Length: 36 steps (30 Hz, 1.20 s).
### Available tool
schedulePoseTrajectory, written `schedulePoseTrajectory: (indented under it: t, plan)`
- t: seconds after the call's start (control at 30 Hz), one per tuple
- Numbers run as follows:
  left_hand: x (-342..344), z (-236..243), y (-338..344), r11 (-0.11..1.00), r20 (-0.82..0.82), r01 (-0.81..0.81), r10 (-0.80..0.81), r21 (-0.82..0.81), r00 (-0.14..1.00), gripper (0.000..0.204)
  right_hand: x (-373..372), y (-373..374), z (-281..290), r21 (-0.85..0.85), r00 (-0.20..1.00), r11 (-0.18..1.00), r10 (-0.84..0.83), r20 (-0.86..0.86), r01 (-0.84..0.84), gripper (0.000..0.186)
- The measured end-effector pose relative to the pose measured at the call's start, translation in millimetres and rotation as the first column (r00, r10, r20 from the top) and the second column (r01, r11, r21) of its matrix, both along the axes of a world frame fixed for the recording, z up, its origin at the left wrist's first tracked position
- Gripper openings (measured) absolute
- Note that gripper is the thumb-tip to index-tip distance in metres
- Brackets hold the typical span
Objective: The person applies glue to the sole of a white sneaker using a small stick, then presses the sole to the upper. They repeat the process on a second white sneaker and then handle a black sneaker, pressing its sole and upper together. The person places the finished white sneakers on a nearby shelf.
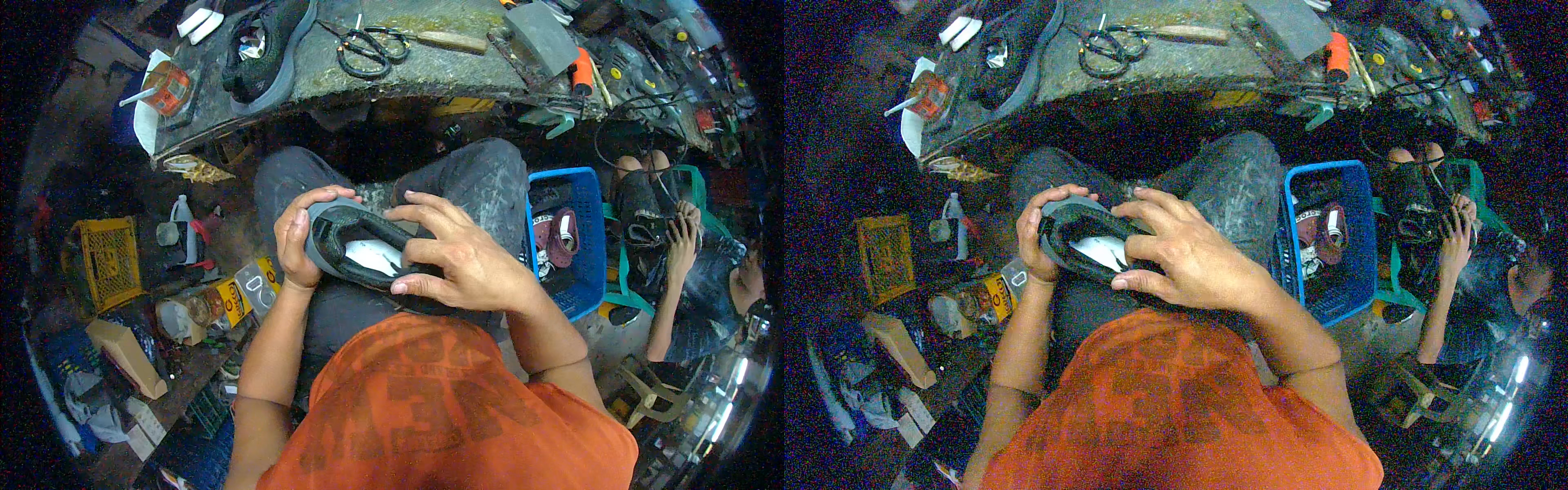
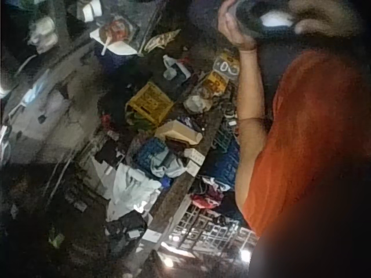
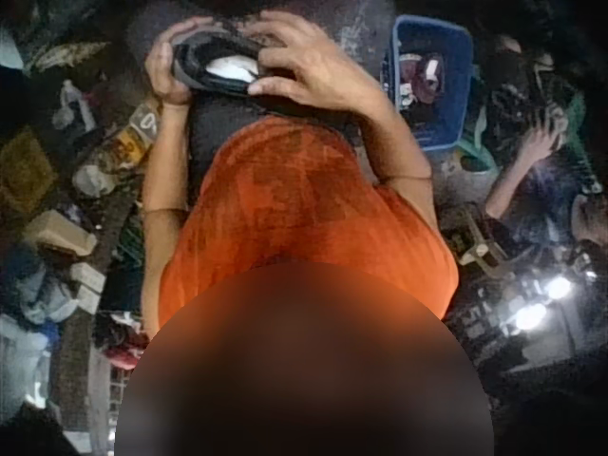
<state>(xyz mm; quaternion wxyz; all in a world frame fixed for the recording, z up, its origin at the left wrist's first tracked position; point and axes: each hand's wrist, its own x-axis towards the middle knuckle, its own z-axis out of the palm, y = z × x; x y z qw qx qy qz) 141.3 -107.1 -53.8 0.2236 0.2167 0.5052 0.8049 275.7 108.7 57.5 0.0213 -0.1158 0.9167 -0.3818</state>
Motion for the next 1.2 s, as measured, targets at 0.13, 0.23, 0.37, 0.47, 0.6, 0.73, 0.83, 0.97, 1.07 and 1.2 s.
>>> schedulePoseTrajectory:
  t: [0.13,0.23,0.37,0.47,0.6,0.73,0.83,0.97,1.07,1.2]
  plan:
    - [-6,-11,-1,1.000,-0.033,0.025,-0.026,-0.018,0.999,0.055,-3,1,-1,-0.063,1.000,0.998,0.016,-0.002,-0.016,0.039]
    - [-9,-18,-1,0.999,0.027,0.033,-0.033,-0.002,0.999,0.056,-3,-1,-3,-0.065,0.999,0.998,-0.010,-0.031,0.008,0.038]
    - [-11,-21,2,0.995,0.057,0.074,-0.071,-0.063,0.996,0.053,1,-4,-7,-0.067,0.998,0.996,-0.063,-0.025,0.061,0.034]
    - [-12,-22,7,0.993,0.241,0.050,-0.023,-0.106,0.970,0.043,3,-12,-13,-0.091,0.990,0.986,-0.139,0.005,0.139,0.032]
    - [-17,-26,11,0.979,0.316,0.056,0.009,-0.194,0.949,0.039,1,-25,-24,-0.103,0.976,0.971,-0.215,0.030,0.217,0.031]
    - [-17,-28,12,0.981,0.341,0.066,0.001,-0.185,0.940,0.036,2,-23,-29,-0.101,0.973,0.968,-0.228,0.027,0.229,0.031]
    - [-17,-28,14,0.980,0.343,0.063,0.006,-0.189,0.939,0.037,3,-21,-29,-0.101,0.975,0.970,-0.222,0.015,0.223,0.031]
    - [-16,-29,13,0.978,0.331,0.068,0.001,-0.197,0.944,0.037,3,-22,-30,-0.088,0.973,0.969,-0.228,0.024,0.229,0.031]
    - [-18,-31,12,0.983,0.355,0.087,-0.024,-0.161,0.934,0.038,3,-23,-29,-0.091,0.973,0.969,-0.229,0.007,0.229,0.031]
    - [-20,-32,9,0.985,0.399,0.143,-0.091,-0.102,0.912,0.042,5,-24,-26,-0.115,0.974,0.967,-0.227,0.020,0.228,0.030]
